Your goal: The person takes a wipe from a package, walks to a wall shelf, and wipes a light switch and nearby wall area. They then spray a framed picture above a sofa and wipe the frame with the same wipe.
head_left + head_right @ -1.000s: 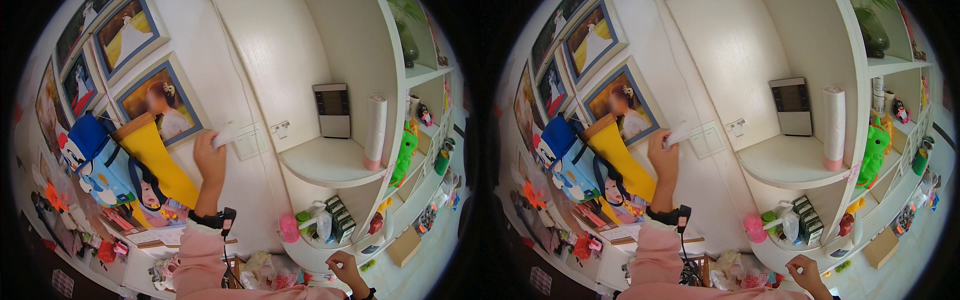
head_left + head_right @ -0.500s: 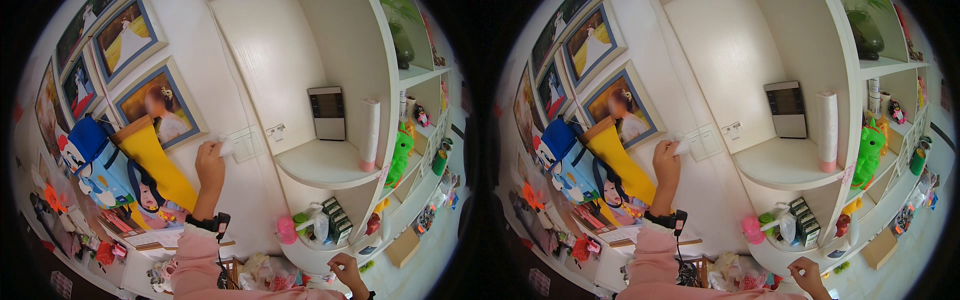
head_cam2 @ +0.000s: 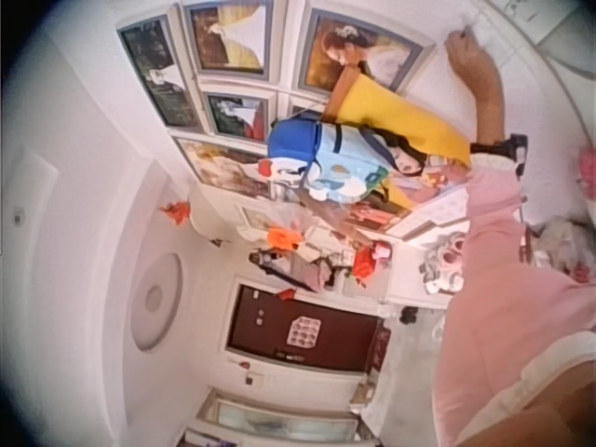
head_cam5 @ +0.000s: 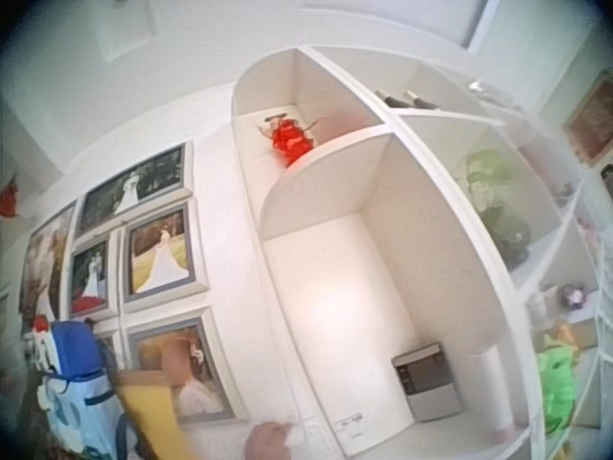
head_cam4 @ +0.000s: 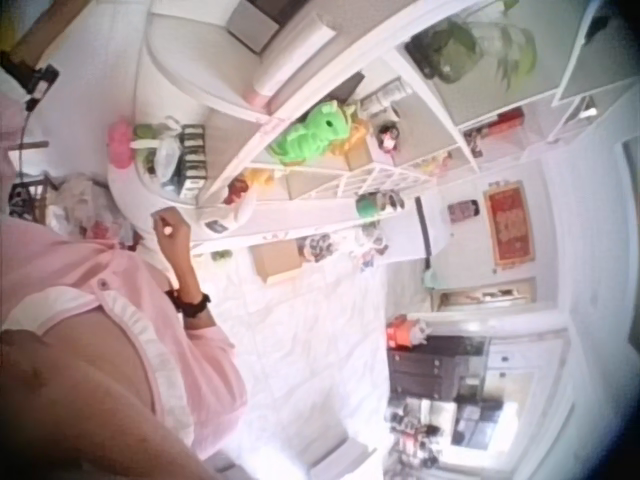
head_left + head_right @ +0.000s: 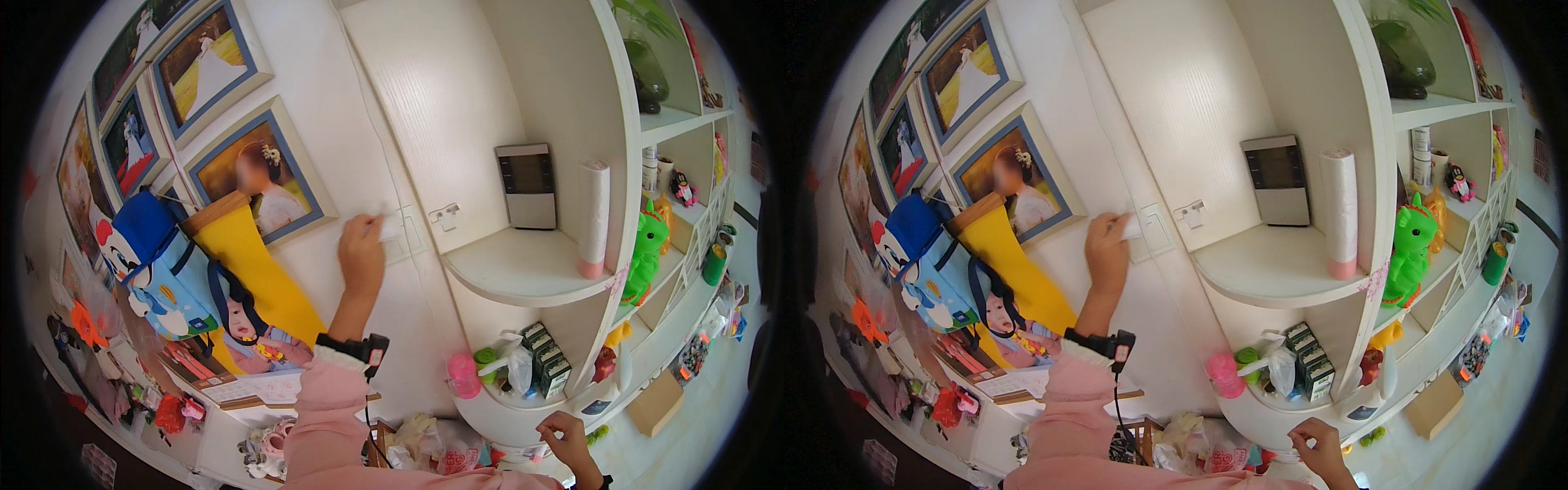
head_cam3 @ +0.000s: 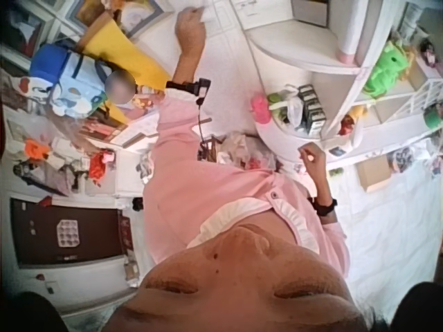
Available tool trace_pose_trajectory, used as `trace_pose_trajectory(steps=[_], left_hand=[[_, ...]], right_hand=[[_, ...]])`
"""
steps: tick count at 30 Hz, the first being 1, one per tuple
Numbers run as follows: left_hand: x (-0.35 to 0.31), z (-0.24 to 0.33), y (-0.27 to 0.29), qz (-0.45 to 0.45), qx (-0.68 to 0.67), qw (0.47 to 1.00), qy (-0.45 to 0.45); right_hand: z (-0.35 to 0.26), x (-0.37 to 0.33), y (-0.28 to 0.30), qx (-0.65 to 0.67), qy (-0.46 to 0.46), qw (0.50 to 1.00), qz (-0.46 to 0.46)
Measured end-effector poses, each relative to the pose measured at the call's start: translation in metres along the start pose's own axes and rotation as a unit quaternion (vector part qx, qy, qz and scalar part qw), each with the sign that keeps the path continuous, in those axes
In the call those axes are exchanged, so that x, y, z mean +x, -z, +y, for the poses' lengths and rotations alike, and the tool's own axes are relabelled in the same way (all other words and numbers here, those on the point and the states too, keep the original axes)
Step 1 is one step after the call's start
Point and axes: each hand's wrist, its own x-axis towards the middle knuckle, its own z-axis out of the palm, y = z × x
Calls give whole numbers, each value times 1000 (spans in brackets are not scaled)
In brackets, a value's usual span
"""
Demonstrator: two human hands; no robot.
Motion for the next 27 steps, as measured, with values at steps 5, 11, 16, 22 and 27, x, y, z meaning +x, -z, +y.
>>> trace_pose_trajectory(steps=[5,11,16,22,27], left_hand=[[-24,-10,24,9,-16,999,47],[-49,5,20,-18,-34,999,12],[-42,-1,9,0,-51,998,22],[-33,0,1,7,-44,998,40],[-21,4,4,-9,-89,991,95]], right_hand=[[2,-5,6,-9,-17,1000,11],[1,0,1,11,-5,1000,0],[1,2,-1,-5,-17,1000,-9],[0,1,1,-1,-1,1000,8],[-6,0,2,-8,6,1000,10]])
